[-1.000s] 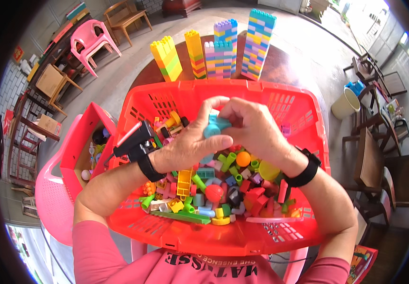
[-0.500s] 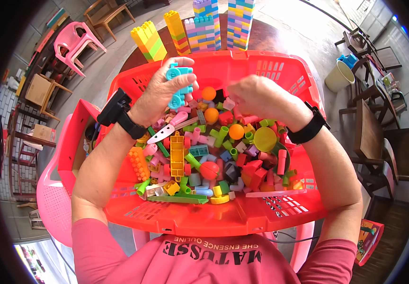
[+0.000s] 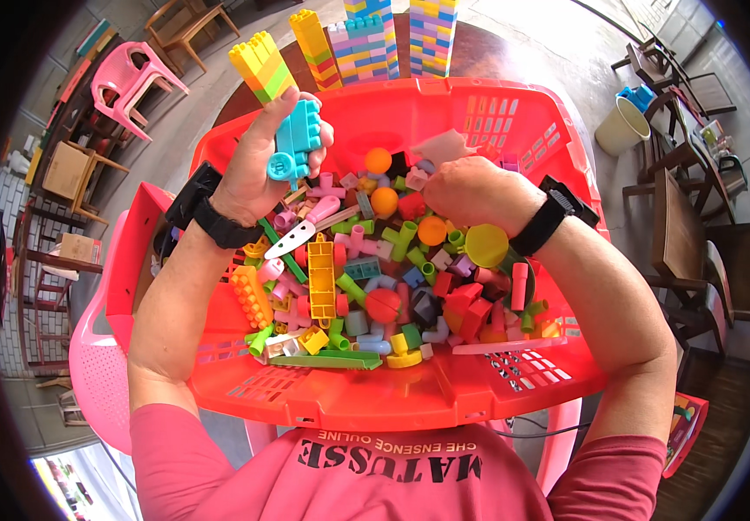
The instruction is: The person picks up several colorful toy blocks from a red basket and attaches them one by one to a vertical stack already standing on the table.
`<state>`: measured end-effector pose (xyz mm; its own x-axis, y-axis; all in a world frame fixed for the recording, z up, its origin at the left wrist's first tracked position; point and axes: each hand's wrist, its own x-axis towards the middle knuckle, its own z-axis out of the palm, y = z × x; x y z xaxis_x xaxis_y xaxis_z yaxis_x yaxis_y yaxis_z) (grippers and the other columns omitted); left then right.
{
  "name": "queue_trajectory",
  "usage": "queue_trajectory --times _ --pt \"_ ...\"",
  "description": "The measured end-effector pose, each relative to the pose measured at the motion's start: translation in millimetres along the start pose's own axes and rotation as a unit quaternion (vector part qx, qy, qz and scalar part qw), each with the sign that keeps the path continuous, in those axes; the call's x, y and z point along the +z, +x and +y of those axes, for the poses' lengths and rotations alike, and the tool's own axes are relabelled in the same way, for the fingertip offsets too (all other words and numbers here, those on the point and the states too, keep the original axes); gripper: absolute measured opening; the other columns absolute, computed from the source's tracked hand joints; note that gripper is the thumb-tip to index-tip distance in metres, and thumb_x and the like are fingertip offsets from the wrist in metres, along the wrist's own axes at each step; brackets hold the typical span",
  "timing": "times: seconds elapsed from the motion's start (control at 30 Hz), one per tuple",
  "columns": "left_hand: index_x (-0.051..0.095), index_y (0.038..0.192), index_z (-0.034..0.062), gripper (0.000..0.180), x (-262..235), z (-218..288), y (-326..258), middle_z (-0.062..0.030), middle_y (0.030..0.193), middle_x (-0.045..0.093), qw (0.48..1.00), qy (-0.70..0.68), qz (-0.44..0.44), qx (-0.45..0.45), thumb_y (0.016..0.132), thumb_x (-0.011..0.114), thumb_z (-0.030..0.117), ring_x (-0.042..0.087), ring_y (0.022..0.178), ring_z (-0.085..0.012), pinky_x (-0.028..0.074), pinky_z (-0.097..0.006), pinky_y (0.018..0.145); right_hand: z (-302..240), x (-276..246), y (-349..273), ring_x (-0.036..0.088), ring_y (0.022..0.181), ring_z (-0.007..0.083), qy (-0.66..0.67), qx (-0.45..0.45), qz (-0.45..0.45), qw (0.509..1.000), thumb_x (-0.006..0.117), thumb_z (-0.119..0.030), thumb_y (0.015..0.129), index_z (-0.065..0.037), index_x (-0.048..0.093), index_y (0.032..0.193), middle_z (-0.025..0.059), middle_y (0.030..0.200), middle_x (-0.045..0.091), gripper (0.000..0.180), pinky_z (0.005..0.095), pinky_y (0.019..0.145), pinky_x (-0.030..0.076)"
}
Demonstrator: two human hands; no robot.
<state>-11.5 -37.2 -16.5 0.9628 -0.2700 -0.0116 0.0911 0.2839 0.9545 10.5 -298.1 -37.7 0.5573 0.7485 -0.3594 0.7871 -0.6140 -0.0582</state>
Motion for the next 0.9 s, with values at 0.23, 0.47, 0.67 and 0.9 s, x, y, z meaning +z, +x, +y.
queue_trajectory --times 0.23,0.47,0.67,0.9 --pt "0.05 0.115 0.0078 0.049 0.1 -1.0 3.2 -0.01 0.089 0.064 0.998 0.032 0.052 0.019 0.092 0.06 0.05 0.063 0.07 -0.0148 0.053 -0.028 0.061 -2.7 28.6 8.1 0.066 0.079 0.0301 -0.074 -0.022 0.011 0.997 0.064 -0.01 0.072 -0.007 0.066 0.082 0.011 0.078 0.065 0.01 0.0425 0.066 0.051" --pt "0.048 0.118 0.0074 0.06 -5.5 -3.0 4.6 -0.0127 0.095 0.063 0.999 -0.032 0.008 0.009 0.09 0.054 0.06 0.065 0.076 -0.0187 0.054 -0.031 0.066 7.1 -11.5 0.8 0.066 0.077 0.0289 0.128 -0.065 0.084 0.986 0.069 -0.01 0.068 -0.001 0.058 0.087 0.0124 0.077 0.064 0.024 0.0371 0.065 0.051" --pt "0.052 0.116 0.0079 0.066 0.0 -3.9 4.1 -0.0128 0.091 0.066 0.992 -0.103 -0.065 -0.017 0.092 0.04 0.068 0.065 0.073 -0.0201 0.054 -0.034 0.066 -5.7 -36.3 -3.9 0.065 0.075 0.0142 0.531 -0.019 0.241 0.813 0.072 0.0 0.073 0.0 0.056 0.098 0.0051 0.082 0.06 0.029 0.0281 0.064 0.051" --pt "0.049 0.116 0.0101 0.042 17.9 -3.8 -6.6 -0.0108 0.098 0.063 0.995 -0.087 -0.054 0.014 0.093 0.059 0.044 0.063 0.081 -0.0173 0.054 -0.031 0.068 -21.2 -45.2 -7.8 0.063 0.071 0.0062 0.648 -0.054 0.264 0.713 0.064 0.005 0.083 -0.002 0.057 0.107 0.0003 0.086 0.06 0.026 0.0201 0.062 0.051"
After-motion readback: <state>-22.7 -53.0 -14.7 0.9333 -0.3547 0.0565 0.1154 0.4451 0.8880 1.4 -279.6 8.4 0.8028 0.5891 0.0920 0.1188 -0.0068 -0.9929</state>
